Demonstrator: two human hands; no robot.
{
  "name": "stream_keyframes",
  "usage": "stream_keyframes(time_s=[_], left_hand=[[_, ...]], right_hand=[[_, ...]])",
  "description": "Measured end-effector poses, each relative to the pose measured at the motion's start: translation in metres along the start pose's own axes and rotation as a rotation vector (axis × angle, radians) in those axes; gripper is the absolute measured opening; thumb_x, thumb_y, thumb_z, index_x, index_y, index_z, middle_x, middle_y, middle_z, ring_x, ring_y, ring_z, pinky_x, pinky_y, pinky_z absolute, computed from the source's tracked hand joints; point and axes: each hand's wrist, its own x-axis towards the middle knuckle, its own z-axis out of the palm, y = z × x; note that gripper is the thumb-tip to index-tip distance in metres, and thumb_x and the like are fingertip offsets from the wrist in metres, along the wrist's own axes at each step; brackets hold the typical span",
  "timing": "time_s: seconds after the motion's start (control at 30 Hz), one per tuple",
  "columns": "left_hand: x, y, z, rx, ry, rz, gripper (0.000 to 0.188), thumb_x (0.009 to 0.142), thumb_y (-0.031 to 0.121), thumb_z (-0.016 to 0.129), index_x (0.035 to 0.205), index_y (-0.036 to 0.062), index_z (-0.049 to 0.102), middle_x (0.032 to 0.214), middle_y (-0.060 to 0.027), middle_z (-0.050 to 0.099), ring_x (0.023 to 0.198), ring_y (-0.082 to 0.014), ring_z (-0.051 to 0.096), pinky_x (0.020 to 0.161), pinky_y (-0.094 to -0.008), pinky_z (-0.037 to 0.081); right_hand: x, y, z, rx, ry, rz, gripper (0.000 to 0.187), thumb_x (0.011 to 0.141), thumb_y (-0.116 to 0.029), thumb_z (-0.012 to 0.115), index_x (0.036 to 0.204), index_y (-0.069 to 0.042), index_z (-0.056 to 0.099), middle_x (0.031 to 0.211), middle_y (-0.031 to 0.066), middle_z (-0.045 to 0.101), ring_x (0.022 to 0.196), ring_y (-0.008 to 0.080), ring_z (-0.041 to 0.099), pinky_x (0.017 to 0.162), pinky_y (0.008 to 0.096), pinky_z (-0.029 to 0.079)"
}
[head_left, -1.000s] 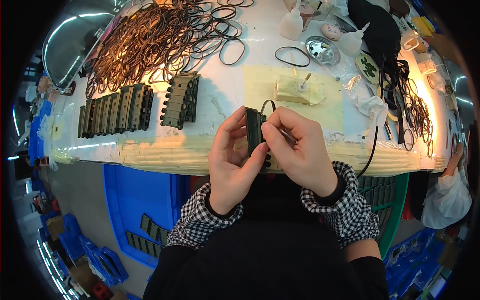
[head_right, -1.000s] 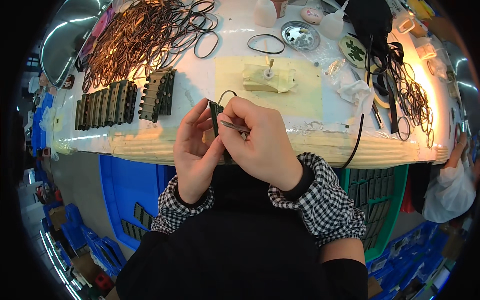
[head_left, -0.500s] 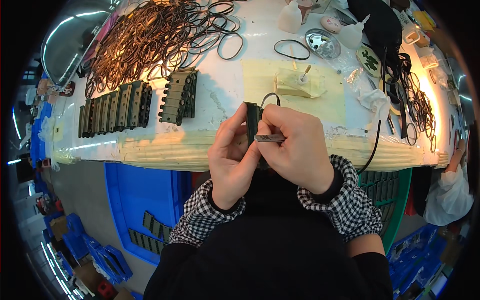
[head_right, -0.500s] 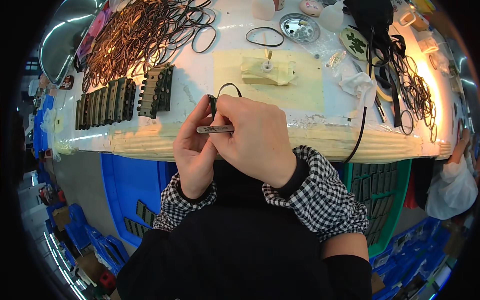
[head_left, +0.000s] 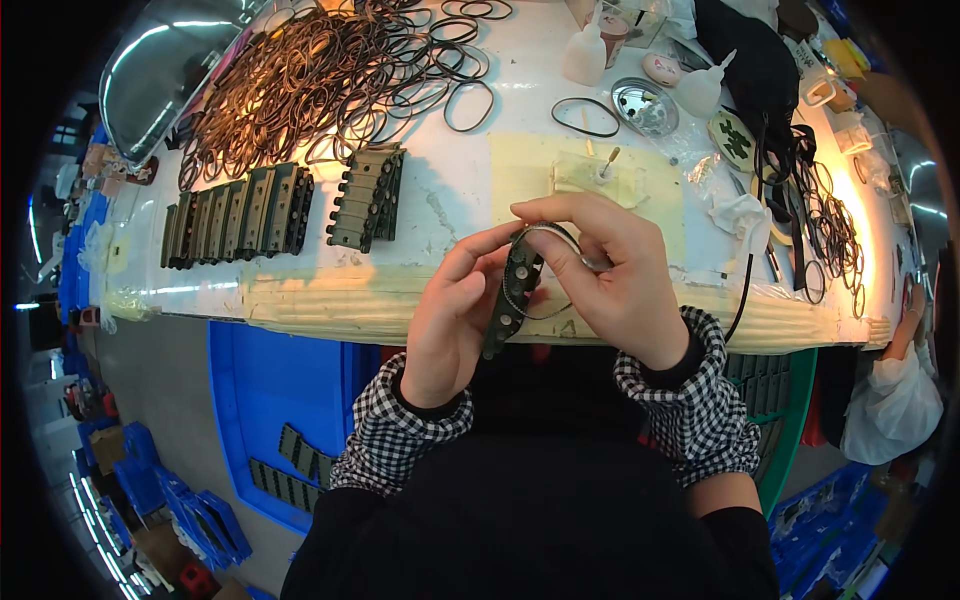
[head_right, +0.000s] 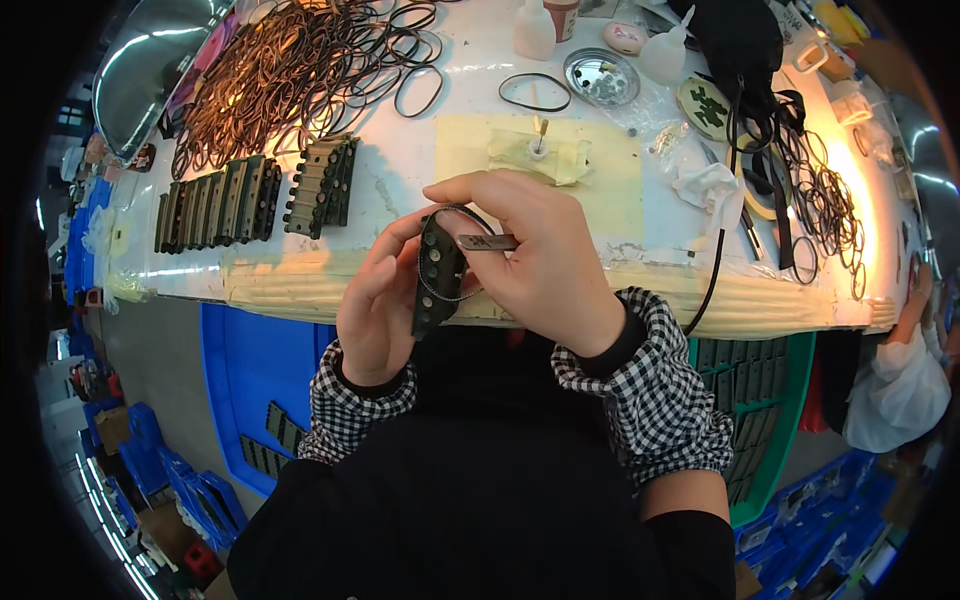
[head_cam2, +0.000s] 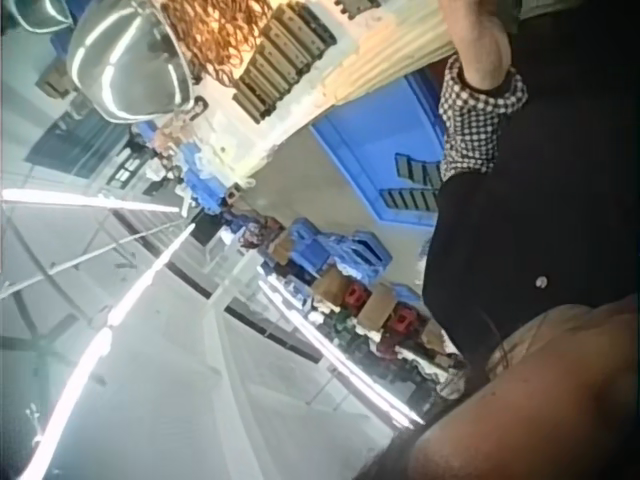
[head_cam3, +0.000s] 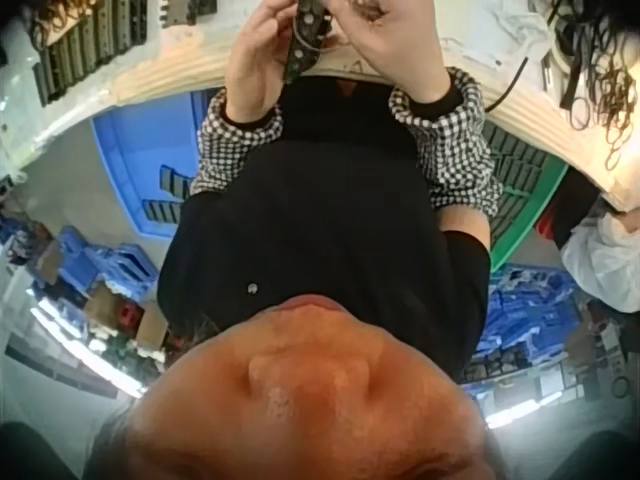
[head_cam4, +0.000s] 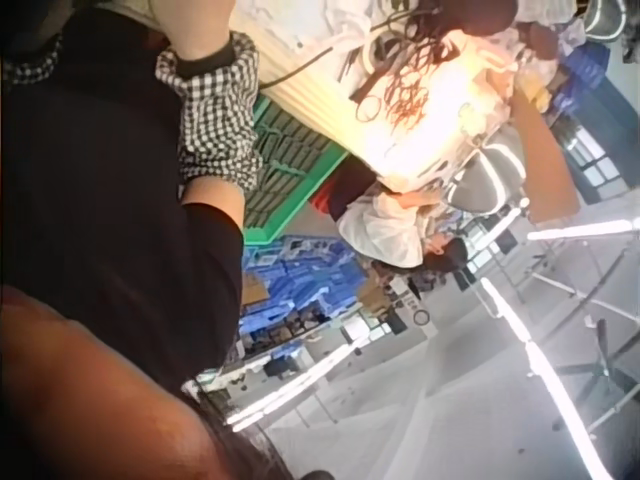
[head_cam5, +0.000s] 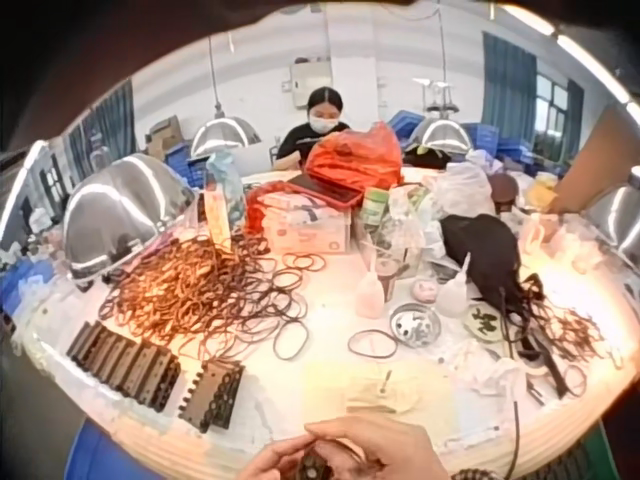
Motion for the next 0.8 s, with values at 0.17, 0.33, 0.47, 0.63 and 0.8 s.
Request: stream_keyframes(time_s=[0.17,0.33,0.47,0.63,0.8], left_hand=[[0.0,-0.002,0.004,0.222,0.101,-0.004,0.034,0.102,0.018,0.047,0.13,-0.0011,0.049,0.105,-0.0082,0.064,0.089,-0.0133,0.064,0.078,-0.0273,0.055],[0.001,-0.004,-0.004,0.3,0.046,-0.001,0.032,0.1,0.016,0.05,0.128,-0.0016,0.053,0.105,-0.0083,0.065,0.087,-0.012,0.064,0.077,-0.0272,0.055],[0.001,0.001,0.0,0.165,0.076,-0.018,0.033,0.099,0.014,0.053,0.128,-0.0019,0.054,0.104,-0.0077,0.066,0.086,-0.0108,0.063,0.077,-0.0264,0.055],[0.003,-0.003,-0.006,0.243,0.043,0.015,0.033,0.099,0.014,0.053,0.127,-0.0021,0.055,0.105,-0.0065,0.066,0.087,-0.0105,0.063,0.076,-0.026,0.055],[0.003,-0.003,-0.002,0.289,0.07,0.007,0.034,0.098,0.014,0.055,0.128,-0.0018,0.054,0.107,-0.0059,0.065,0.089,-0.0103,0.062,0.078,-0.0262,0.053]], right_hand=[[0.003,-0.005,-0.004,-0.001,-0.099,-0.037,0.021,0.084,0.0,0.064,0.104,-0.004,0.067,0.084,0.0095,0.066,0.071,0.0212,0.064,0.059,0.0297,0.05],[0.002,0.012,-0.003,-0.127,-0.073,-0.231,0.017,0.082,-0.001,0.067,0.098,-0.007,0.066,0.084,0.0069,0.068,0.069,0.0235,0.064,0.06,0.03,0.048],[-0.002,0.017,-0.001,-0.227,-0.023,-0.326,0.015,0.081,-0.005,0.069,0.095,-0.01,0.066,0.087,0.0037,0.069,0.07,0.0209,0.065,0.06,0.0307,0.045],[-0.004,0.017,-0.006,-0.259,-0.085,-0.294,0.022,0.076,-0.004,0.07,0.096,-0.009,0.065,0.09,0.0042,0.07,0.072,0.0211,0.066,0.061,0.0309,0.045],[-0.004,0.016,-0.011,-0.258,-0.124,-0.273,0.033,0.067,-0.002,0.07,0.099,-0.009,0.062,0.092,0.0048,0.07,0.074,0.0234,0.065,0.062,0.0322,0.045]])
